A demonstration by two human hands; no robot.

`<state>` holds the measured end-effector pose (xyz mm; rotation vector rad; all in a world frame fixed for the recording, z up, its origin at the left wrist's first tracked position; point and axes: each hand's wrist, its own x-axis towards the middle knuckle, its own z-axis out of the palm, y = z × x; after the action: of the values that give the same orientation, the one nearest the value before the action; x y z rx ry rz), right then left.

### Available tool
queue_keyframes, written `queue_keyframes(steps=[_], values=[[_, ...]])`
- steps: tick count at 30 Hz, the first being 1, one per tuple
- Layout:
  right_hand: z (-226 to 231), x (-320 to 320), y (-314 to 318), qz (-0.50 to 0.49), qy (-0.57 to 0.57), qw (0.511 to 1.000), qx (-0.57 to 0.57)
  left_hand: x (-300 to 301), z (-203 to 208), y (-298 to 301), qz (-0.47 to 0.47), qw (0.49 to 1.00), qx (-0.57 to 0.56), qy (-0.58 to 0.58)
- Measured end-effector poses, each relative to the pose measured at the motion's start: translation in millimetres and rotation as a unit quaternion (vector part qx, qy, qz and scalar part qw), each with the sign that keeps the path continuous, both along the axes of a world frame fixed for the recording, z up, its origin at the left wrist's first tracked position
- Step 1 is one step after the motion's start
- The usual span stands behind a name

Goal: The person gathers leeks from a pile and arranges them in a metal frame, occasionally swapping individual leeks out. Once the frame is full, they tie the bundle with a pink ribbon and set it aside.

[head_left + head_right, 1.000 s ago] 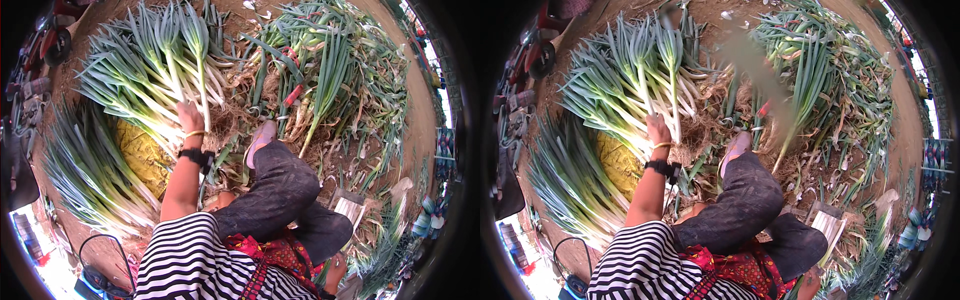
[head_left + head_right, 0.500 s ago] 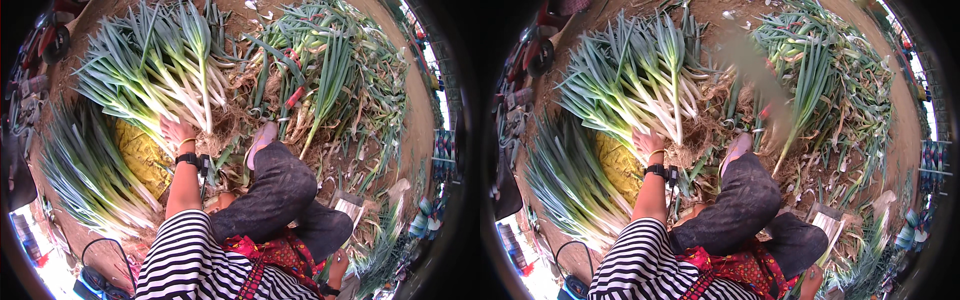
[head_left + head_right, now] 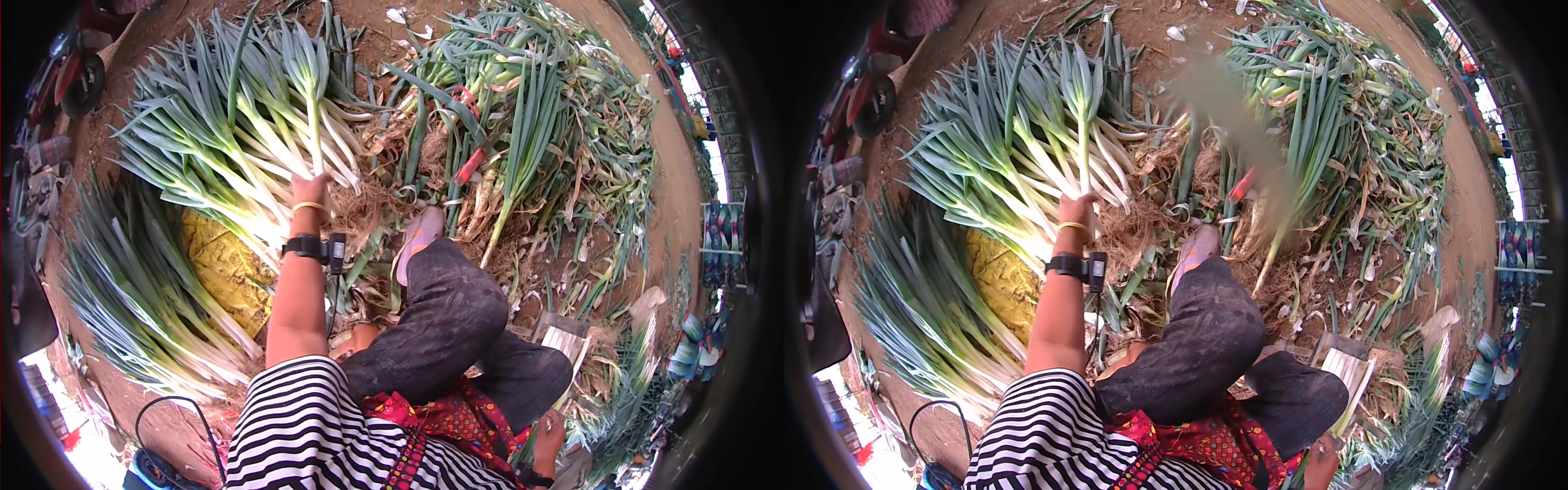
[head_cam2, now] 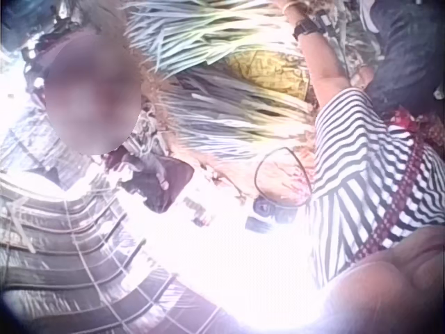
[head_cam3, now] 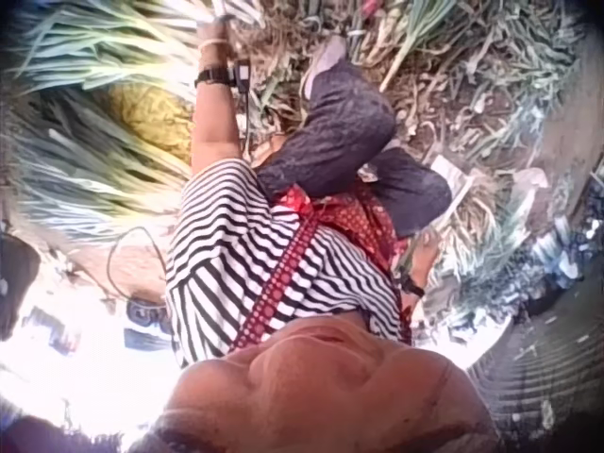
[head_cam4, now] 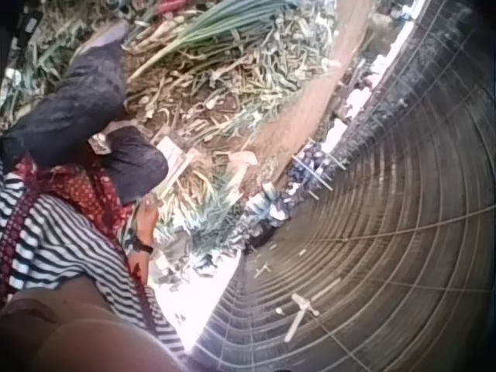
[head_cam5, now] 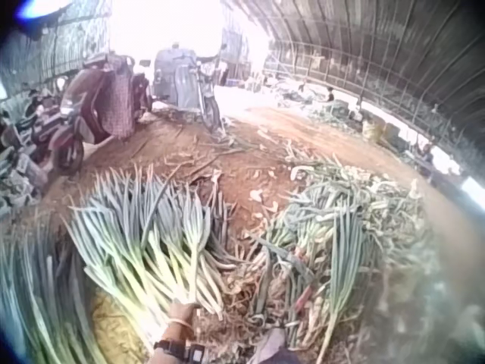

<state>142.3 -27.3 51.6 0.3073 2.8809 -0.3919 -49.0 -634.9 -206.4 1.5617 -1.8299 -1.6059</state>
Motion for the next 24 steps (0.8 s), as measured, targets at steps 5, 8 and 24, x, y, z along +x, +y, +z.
queue_keyframes(steps=[5,8,24], values=[[2.3,-9.4,2.9,-0.004,-0.016,1.0,-0.001,14.9,100.5,-38.8,0.014,0.651,0.556,0.516],[15.1,-25.4,-8.7,-0.022,-0.03,0.998,-0.043,15.3,177.7,-9.4,-0.026,0.534,0.6,0.595],[146.2,-192.6,-96.9,0.09,-0.083,0.751,-0.649,111.1,320.7,345.9,-0.582,0.51,0.438,0.457]])
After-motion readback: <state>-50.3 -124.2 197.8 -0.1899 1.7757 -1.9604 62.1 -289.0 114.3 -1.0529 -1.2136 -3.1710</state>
